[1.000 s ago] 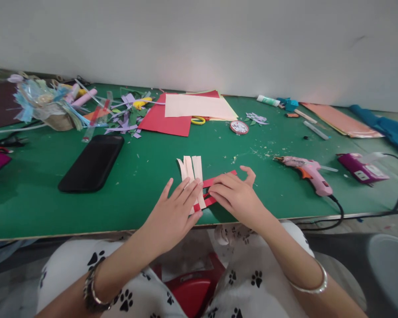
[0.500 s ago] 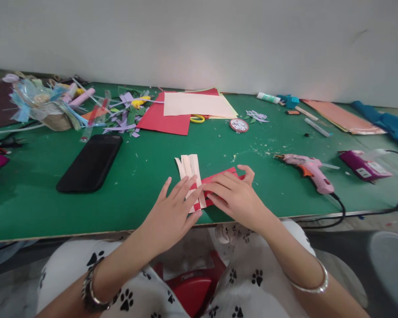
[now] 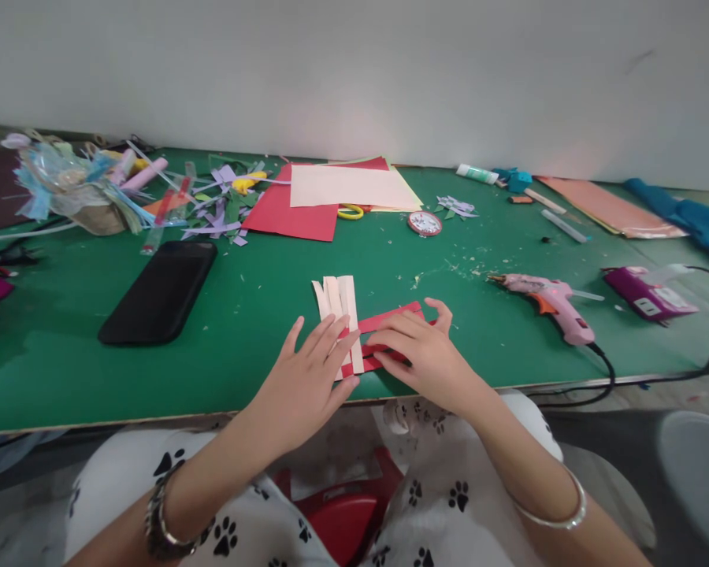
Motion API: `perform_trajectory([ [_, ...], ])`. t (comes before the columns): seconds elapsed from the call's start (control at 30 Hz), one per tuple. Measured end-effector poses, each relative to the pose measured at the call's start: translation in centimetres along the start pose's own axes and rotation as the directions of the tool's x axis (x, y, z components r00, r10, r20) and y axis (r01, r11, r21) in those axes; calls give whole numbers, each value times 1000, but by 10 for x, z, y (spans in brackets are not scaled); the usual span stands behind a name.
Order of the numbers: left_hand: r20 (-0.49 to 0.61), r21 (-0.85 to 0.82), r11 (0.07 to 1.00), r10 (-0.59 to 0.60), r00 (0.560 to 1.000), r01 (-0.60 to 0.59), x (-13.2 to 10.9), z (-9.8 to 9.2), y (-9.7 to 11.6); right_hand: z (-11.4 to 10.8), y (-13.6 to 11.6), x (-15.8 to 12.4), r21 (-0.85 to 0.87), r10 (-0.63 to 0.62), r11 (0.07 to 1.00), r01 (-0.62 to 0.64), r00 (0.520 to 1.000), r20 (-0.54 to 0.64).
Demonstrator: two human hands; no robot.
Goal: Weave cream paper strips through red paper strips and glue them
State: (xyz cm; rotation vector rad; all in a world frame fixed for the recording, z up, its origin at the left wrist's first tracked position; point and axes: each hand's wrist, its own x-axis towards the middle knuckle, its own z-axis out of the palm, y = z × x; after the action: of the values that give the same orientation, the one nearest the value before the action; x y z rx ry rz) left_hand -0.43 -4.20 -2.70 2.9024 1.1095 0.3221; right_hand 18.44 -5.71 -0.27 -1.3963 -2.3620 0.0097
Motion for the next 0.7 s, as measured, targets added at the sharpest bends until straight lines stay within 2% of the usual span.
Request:
perform_trajectory([
  [0.37,14,17,998,-59,998,59,0,-5,2,4,8,0,289,-2,957,-21,997,78],
  [0.53,-5,-45,996,-75,997,75,7,-9,1,9,6,-2,293,9,956,-13,1000,14],
  [0.63,-45,-18,995,-100,994,99,15,-8,3,10,5,-3,290,0,957,-3,1000,9],
  [0.7,-33,9,996,-90,995,90,19,-5,4,8,5,-4,289,5,957,-10,1000,19],
])
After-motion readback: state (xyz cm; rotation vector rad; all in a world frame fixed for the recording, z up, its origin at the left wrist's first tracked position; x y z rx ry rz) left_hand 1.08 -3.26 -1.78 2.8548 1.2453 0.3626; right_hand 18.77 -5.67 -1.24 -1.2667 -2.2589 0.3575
